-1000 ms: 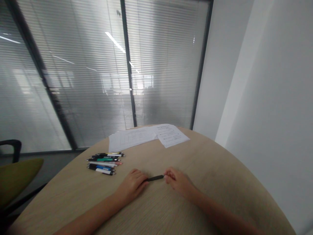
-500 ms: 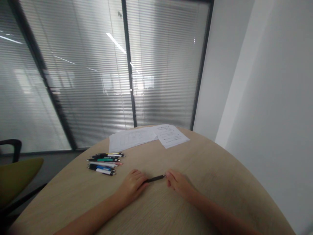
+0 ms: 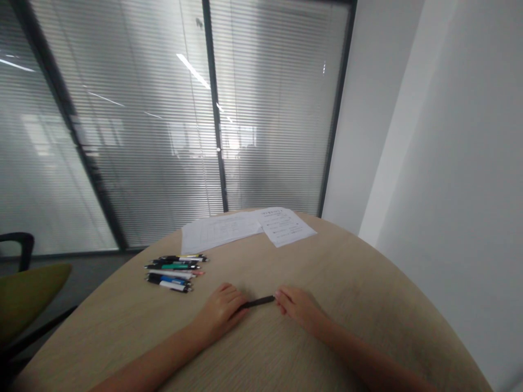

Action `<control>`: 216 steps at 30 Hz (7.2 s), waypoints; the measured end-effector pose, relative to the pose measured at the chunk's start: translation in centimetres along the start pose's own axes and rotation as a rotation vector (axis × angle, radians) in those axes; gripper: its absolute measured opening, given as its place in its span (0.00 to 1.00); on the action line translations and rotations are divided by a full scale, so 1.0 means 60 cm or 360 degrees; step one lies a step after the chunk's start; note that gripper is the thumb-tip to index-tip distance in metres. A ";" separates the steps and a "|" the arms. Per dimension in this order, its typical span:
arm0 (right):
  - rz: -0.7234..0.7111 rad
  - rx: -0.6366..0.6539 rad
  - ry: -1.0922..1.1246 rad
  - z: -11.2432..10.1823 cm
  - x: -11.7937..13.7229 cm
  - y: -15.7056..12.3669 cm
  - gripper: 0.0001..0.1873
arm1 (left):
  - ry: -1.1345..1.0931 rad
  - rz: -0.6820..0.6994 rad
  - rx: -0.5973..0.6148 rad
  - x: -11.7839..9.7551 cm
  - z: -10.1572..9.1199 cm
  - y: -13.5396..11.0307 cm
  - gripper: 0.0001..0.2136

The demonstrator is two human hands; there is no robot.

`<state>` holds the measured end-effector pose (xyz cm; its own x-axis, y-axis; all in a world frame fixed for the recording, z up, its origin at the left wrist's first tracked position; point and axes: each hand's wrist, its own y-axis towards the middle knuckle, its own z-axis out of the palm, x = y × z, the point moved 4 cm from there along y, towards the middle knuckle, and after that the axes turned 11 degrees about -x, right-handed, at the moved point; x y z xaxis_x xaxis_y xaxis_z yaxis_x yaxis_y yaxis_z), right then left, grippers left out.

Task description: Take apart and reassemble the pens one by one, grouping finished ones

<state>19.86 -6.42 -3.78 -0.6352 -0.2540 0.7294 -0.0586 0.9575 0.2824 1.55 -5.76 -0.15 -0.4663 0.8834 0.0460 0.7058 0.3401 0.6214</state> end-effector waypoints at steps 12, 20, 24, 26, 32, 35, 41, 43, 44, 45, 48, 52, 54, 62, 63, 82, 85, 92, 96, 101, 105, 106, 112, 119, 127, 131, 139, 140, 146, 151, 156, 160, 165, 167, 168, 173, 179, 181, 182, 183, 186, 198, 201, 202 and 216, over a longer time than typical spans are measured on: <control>-0.0048 -0.0018 0.0120 0.002 0.003 -0.001 0.13 | -0.0001 -0.0002 0.0019 -0.001 -0.003 -0.001 0.11; -0.0040 -0.0042 -0.0020 -0.004 0.010 -0.001 0.19 | 0.0003 0.0014 0.0009 -0.001 -0.002 0.000 0.10; -0.0067 -0.0042 0.0215 0.001 0.009 -0.001 0.13 | -0.0036 -0.0112 -0.0008 0.008 -0.002 -0.003 0.11; -0.0071 -0.0031 0.0224 0.002 0.010 -0.001 0.12 | -0.0052 -0.0123 -0.0001 0.010 0.000 -0.003 0.11; -0.0054 -0.0007 -0.0041 0.000 0.008 -0.002 0.17 | -0.0025 -0.0007 0.0052 0.001 0.000 -0.001 0.10; -0.0032 0.0014 -0.0085 0.000 0.005 -0.001 0.20 | 0.0020 0.0069 0.0005 -0.006 -0.004 0.001 0.10; -0.0035 -0.0025 -0.0066 -0.004 0.015 -0.002 0.22 | 0.0006 0.0024 -0.0044 -0.003 -0.006 0.001 0.11; -0.0066 -0.0052 0.0028 -0.005 0.019 -0.002 0.19 | -0.0020 -0.0037 -0.0022 0.001 -0.005 0.000 0.11; -0.0075 -0.0056 0.0093 -0.004 0.020 -0.002 0.17 | -0.0030 -0.0067 -0.0013 0.003 -0.005 0.000 0.11; -0.0073 -0.0052 0.0160 -0.003 0.019 -0.002 0.14 | -0.0039 -0.0092 -0.0005 0.004 -0.005 0.000 0.11; -0.0047 -0.0024 0.0284 0.002 0.014 -0.001 0.09 | -0.0065 -0.0128 0.0016 0.007 -0.005 0.000 0.12; -0.0039 -0.0012 0.0214 0.002 0.014 -0.002 0.07 | -0.0072 -0.0108 0.0052 0.009 0.000 -0.001 0.12; -0.0041 -0.0014 0.0141 0.000 0.018 -0.003 0.09 | -0.0058 -0.0083 0.0055 0.009 0.003 -0.002 0.11; -0.0034 0.0009 -0.0036 -0.006 0.021 -0.006 0.15 | -0.0031 -0.0069 0.0007 0.008 0.003 -0.003 0.11; -0.0030 0.0002 -0.0036 -0.005 0.019 -0.005 0.15 | -0.0051 -0.0094 -0.0002 0.009 0.001 -0.002 0.10; 0.0162 -0.0448 -0.0116 -0.029 -0.009 0.008 0.17 | -0.0857 -0.1408 -0.0110 0.046 -0.008 0.001 0.10; -0.0009 -0.0584 -0.0128 -0.032 -0.007 0.008 0.15 | -0.0906 -0.1483 -0.0167 0.036 -0.007 0.003 0.09; -0.0823 -0.0625 -0.0636 -0.018 0.055 -0.022 0.20 | -0.1060 -0.1540 -0.0222 0.008 0.003 0.006 0.09; -0.1168 -0.0547 -0.0801 0.000 0.093 -0.041 0.19 | -0.1188 -0.1482 -0.0174 -0.017 0.014 0.009 0.07; -0.1400 -0.0459 -0.0793 0.011 0.110 -0.054 0.18 | -0.1103 -0.1381 -0.0015 -0.036 0.021 0.011 0.07; -0.1276 -0.0412 -0.0810 0.002 0.096 -0.046 0.16 | -0.0916 -0.1195 0.0105 -0.027 0.011 0.012 0.09; -0.1216 -0.0416 -0.0801 -0.003 0.090 -0.041 0.15 | -0.0845 -0.1103 0.0116 -0.023 0.006 0.013 0.09; -0.0594 -0.0562 -0.0568 -0.058 0.041 0.006 0.11 | -0.0378 -0.0641 0.0153 0.007 -0.011 0.010 0.16; 0.0163 -0.0589 0.0736 -0.140 -0.011 0.055 0.21 | -0.0070 -0.0548 0.0491 0.021 0.011 -0.006 0.28; 0.0331 -0.0088 0.2298 -0.188 -0.045 0.071 0.17 | 0.0010 -0.0563 0.0642 0.023 0.017 -0.008 0.30; 0.0345 -0.0030 0.2458 -0.183 -0.054 0.070 0.17 | 0.0005 -0.0572 0.0656 0.023 0.016 -0.007 0.30; 0.0400 0.0047 0.2530 -0.169 -0.058 0.071 0.19 | 0.0031 -0.0553 0.0664 0.022 0.016 -0.008 0.30; 0.0403 0.0056 0.2526 -0.169 -0.060 0.071 0.19 | 0.0032 -0.0555 0.0667 0.022 0.015 -0.007 0.30; 0.0415 0.0084 0.2505 -0.166 -0.066 0.070 0.15 | 0.0019 -0.0566 0.0678 0.020 0.012 -0.003 0.29; 0.0397 0.0140 0.2496 -0.162 -0.065 0.072 0.17 | 0.0030 -0.0558 0.0678 0.020 0.013 -0.003 0.29; 0.0377 0.0183 0.2510 -0.164 -0.064 0.072 0.16 | 0.0036 -0.0560 0.0680 0.019 0.012 -0.004 0.29; 0.0369 0.0174 0.2509 -0.166 -0.069 0.072 0.16 | 0.0039 -0.0553 0.0686 0.019 0.012 -0.005 0.29; 0.0439 0.0178 0.2458 -0.160 -0.076 0.075 0.17 | 0.0036 -0.0553 0.0677 0.020 0.015 -0.006 0.29; 0.0539 0.0166 0.2371 -0.156 -0.081 0.078 0.16 | 0.0022 -0.0557 0.0668 0.021 0.014 -0.006 0.29; 0.0603 0.0138 0.2287 -0.156 -0.086 0.079 0.16 | 0.0015 -0.0562 0.0661 0.021 0.014 -0.005 0.29; 0.0814 -0.0082 0.1820 -0.169 -0.131 0.081 0.05 | 0.0004 -0.0576 0.0652 0.021 0.012 -0.006 0.29; 0.0806 -0.0329 0.1564 -0.215 -0.194 0.080 0.11 | -0.0001 -0.0586 0.0654 0.020 0.012 -0.006 0.29; 0.0783 -0.0423 0.1481 -0.235 -0.207 0.078 0.13 | -0.0005 -0.0587 0.0660 0.019 0.011 -0.004 0.29; 0.0774 -0.0460 0.1453 -0.245 -0.212 0.076 0.14 | -0.0009 -0.0587 0.0663 0.019 0.011 -0.003 0.29; 0.0764 -0.0501 0.1418 -0.254 -0.218 0.074 0.14 | -0.0012 -0.0586 0.0665 0.019 0.010 -0.003 0.29; 0.0739 -0.0738 0.0978 -0.280 -0.238 0.064 0.18 | -0.0017 -0.0590 0.0667 0.019 0.009 -0.002 0.29; 0.0581 -0.0936 -0.0490 -0.281 -0.258 0.074 0.12 | -0.0050 -0.0625 0.0640 0.015 0.007 -0.002 0.29; 0.0538 -0.0856 -0.0629 -0.269 -0.262 0.084 0.09 | -0.0065 -0.0639 0.0637 0.016 0.007 -0.004 0.29; 0.0529 -0.0836 -0.0672 -0.267 -0.264 0.087 0.09 | -0.0067 -0.0644 0.0638 0.016 0.007 -0.005 0.29; 0.0550 -0.0705 -0.0956 -0.274 -0.264 0.037 0.15 | -0.0079 -0.0663 0.0649 0.012 0.003 -0.002 0.28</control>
<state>42.44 -2.51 -4.45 -0.8728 0.2822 0.3982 0.4456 0.7936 0.4144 1.21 -5.11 -0.31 -0.7301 0.6591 -0.1804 0.6210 0.7501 0.2274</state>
